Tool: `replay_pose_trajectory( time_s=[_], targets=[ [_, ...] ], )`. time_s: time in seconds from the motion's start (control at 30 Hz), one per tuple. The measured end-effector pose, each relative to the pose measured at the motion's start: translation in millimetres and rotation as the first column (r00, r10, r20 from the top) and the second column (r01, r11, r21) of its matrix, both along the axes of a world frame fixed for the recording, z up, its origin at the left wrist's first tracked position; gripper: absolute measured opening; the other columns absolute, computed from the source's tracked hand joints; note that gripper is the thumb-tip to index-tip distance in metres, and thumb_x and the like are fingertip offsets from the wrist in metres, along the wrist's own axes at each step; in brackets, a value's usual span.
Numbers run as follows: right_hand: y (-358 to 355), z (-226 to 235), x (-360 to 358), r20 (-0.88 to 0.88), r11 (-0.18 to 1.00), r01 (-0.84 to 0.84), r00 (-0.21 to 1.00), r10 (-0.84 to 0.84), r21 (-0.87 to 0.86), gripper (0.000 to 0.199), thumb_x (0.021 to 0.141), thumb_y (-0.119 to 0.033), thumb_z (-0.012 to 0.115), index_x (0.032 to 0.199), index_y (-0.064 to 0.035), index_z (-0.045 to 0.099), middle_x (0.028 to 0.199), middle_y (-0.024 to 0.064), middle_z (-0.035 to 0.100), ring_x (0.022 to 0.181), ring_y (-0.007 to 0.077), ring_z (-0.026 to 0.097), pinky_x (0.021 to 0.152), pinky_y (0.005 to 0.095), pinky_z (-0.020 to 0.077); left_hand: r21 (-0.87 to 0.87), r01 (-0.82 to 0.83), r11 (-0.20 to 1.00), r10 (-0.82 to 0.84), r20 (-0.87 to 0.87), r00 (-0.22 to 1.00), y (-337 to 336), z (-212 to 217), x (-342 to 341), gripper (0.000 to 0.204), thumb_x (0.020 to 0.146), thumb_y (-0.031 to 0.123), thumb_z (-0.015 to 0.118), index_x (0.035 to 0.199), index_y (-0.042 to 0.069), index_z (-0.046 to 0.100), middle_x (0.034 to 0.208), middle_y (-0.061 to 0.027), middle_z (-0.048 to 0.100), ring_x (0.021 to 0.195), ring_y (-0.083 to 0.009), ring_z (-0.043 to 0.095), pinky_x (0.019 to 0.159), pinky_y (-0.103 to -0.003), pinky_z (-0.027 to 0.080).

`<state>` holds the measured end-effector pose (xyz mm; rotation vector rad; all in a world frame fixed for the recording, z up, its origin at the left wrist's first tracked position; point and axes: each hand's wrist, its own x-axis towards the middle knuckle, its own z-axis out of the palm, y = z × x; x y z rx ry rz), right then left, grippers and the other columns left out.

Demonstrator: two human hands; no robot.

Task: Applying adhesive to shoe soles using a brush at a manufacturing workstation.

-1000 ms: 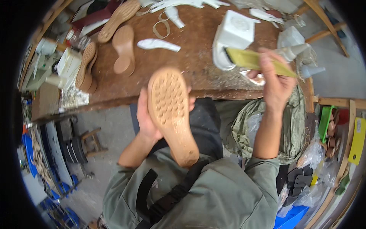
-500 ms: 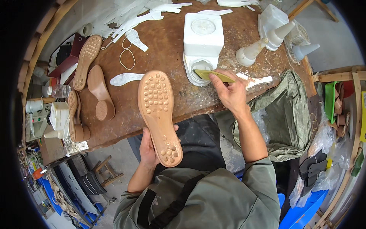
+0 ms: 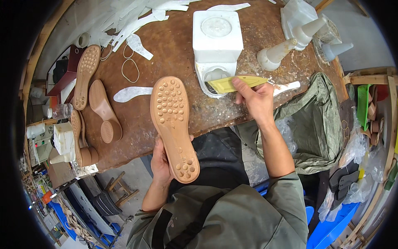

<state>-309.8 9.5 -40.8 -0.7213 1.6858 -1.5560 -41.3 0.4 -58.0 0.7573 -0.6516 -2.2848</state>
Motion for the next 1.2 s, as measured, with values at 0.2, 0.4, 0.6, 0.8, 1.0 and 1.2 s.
replay_pose_trajectory(
  time_s=[0.2, 0.4, 0.6, 0.8, 1.0, 1.2],
  targets=[
    [25, 53, 16, 0.077, 0.986, -0.095, 0.991, 0.106, -0.136, 0.014, 0.083, -0.008, 0.067, 0.088, 0.0053, 0.065, 0.065, 0.0059, 0.062, 0.047, 0.0074, 0.051, 0.041, 0.0202, 0.0379, 0.054, 0.032, 0.998, -0.026, -0.116, 0.993, -1, 16, 2, 0.061, 0.097, 0.043, 0.031, 0.142, 0.002, 0.021, 0.134, -0.0202, 0.042, 0.114, -0.0353, 0.052, 0.094, -0.041, 0.045],
    [24, 85, 74, -0.218, 0.897, -0.31, 0.944, 0.249, -0.316, 0.013, 0.082, -0.001, 0.068, 0.092, 0.0067, 0.065, 0.075, 0.0093, 0.065, 0.057, 0.0065, 0.055, 0.049, 0.0184, 0.0424, -0.04, 0.175, 0.984, -0.179, -0.188, 0.966, 8, 55, -2, 0.071, 0.094, 0.052, 0.034, 0.14, 0.0, 0.021, 0.131, -0.0212, 0.044, 0.114, -0.0328, 0.053, 0.093, -0.041, 0.046],
    [20, 102, 80, -0.215, 0.869, -0.256, 0.96, 0.178, -0.424, 0.014, 0.082, -0.001, 0.067, 0.093, 0.0079, 0.065, 0.074, 0.0096, 0.066, 0.057, 0.0076, 0.057, 0.048, 0.0197, 0.0421, -0.061, 0.208, 0.976, -0.215, -0.16, 0.963, 23, 84, 9, 0.079, 0.091, 0.056, 0.038, 0.141, -0.003, 0.017, 0.134, -0.0222, 0.04, 0.114, -0.0315, 0.053, 0.095, -0.04, 0.044],
    [44, 114, 90, -0.474, 0.825, -0.381, 0.866, 0.16, -0.418, 0.015, 0.079, -0.002, 0.07, 0.09, 0.0056, 0.066, 0.072, 0.0115, 0.066, 0.056, 0.0117, 0.059, 0.047, 0.0226, 0.0447, -0.258, 0.179, 0.949, -0.229, -0.179, 0.957, 30, 92, 17, 0.075, 0.094, 0.052, 0.036, 0.141, -0.003, 0.017, 0.132, -0.0224, 0.042, 0.113, -0.0294, 0.053, 0.093, -0.039, 0.044],
    [64, 123, 94, -0.594, 0.756, -0.52, 0.774, 0.221, -0.397, 0.016, 0.072, 0.001, 0.073, 0.085, 0.0066, 0.065, 0.071, 0.0125, 0.066, 0.054, 0.0183, 0.06, 0.049, 0.0272, 0.0472, -0.406, 0.171, 0.898, -0.233, -0.106, 0.967, 34, 98, 28, 0.069, 0.096, 0.048, 0.034, 0.14, -0.003, 0.02, 0.13, -0.0208, 0.044, 0.114, -0.027, 0.053, 0.094, -0.037, 0.043],
    [89, 125, 106, -0.601, 0.738, -0.538, 0.766, 0.227, -0.408, 0.015, 0.071, 0.001, 0.073, 0.083, 0.0062, 0.065, 0.068, 0.0131, 0.065, 0.053, 0.0202, 0.061, 0.047, 0.0277, 0.0476, -0.39, 0.071, 0.918, -0.035, 0.099, 0.994, 51, 106, 35, 0.065, 0.094, 0.048, 0.034, 0.134, -0.003, 0.031, 0.127, -0.0204, 0.05, 0.112, -0.0289, 0.055, 0.094, -0.039, 0.044]
  ],
)
